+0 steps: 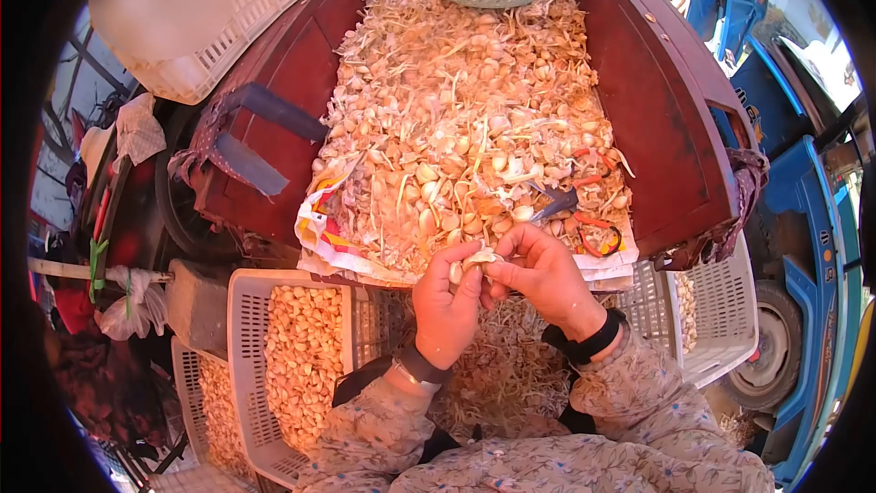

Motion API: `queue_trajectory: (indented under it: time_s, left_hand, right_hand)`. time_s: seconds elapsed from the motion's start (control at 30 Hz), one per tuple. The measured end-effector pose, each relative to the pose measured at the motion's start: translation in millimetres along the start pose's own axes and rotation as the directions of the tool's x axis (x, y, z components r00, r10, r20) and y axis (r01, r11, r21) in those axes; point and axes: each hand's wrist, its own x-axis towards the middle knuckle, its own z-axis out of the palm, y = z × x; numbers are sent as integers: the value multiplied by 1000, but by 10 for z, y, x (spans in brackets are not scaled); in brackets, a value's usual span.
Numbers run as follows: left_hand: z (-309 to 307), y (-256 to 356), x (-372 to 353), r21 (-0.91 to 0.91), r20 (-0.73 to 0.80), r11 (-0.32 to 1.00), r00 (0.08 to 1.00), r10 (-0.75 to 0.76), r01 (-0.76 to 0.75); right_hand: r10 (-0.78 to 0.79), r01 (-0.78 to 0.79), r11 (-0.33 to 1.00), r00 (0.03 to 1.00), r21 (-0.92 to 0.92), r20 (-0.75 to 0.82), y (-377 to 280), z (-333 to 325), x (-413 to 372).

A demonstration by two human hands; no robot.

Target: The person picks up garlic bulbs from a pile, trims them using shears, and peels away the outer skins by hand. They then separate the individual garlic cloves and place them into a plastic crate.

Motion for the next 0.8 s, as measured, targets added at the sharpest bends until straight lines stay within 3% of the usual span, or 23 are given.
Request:
queue_trajectory:
  time_s: [0.07, 0.17, 0.27, 0.3, 0.37, 0.4, 0.53, 0.63, 0.7, 0.8]
  left_hand:
    - [-23, -8, 15, -239, 37, 961, 990, -134, 139]
    - [-2, -22, -33, -165, 19, 976, 990, -142, 143]
    - [-45, -85, -30, 264, -17, 959, 994, 111, -103]
    - [-74, -52, -2, 158, -82, 987, 996, 32, -19]
    - [-166, 35, 76, -77, -188, 988, 971, -148, 136]
    - [-226, 47, 110, -162, -208, 982, 970, -127, 94]
    - [-96, 54, -33, -324, 83, 903, 959, -271, 284]
    - [-91, 11, -35, -367, 164, 841, 918, -362, 398]
    - [-118, 69, -1, -287, 212, 850, 895, -393, 441]
    - [-137, 76, -35, -166, 228, 868, 875, -428, 468]
  right_hand:
    - [67, -67, 998, 998, -17, -2, -75, -61, -19]
    - [113, -113, 991, 994, -68, 7, -49, -72, -32]
    - [123, -124, 988, 992, -96, -15, -30, -21, -78]
    - [120, -123, 988, 992, -99, -29, -50, 2, -98]
    - [168, -157, 981, 981, -118, 99, -150, 59, -202]
    - [196, -176, 976, 967, -126, 163, -170, 77, -232]
    - [145, -139, 986, 988, 93, -62, -52, -112, -79]
    - [150, -147, 987, 988, 66, -36, 28, -109, -86]
    - [-3, -14, 964, 998, -264, -62, 45, -86, -104]
    - [-163, 129, 837, 986, -532, -18, 129, -91, -119]
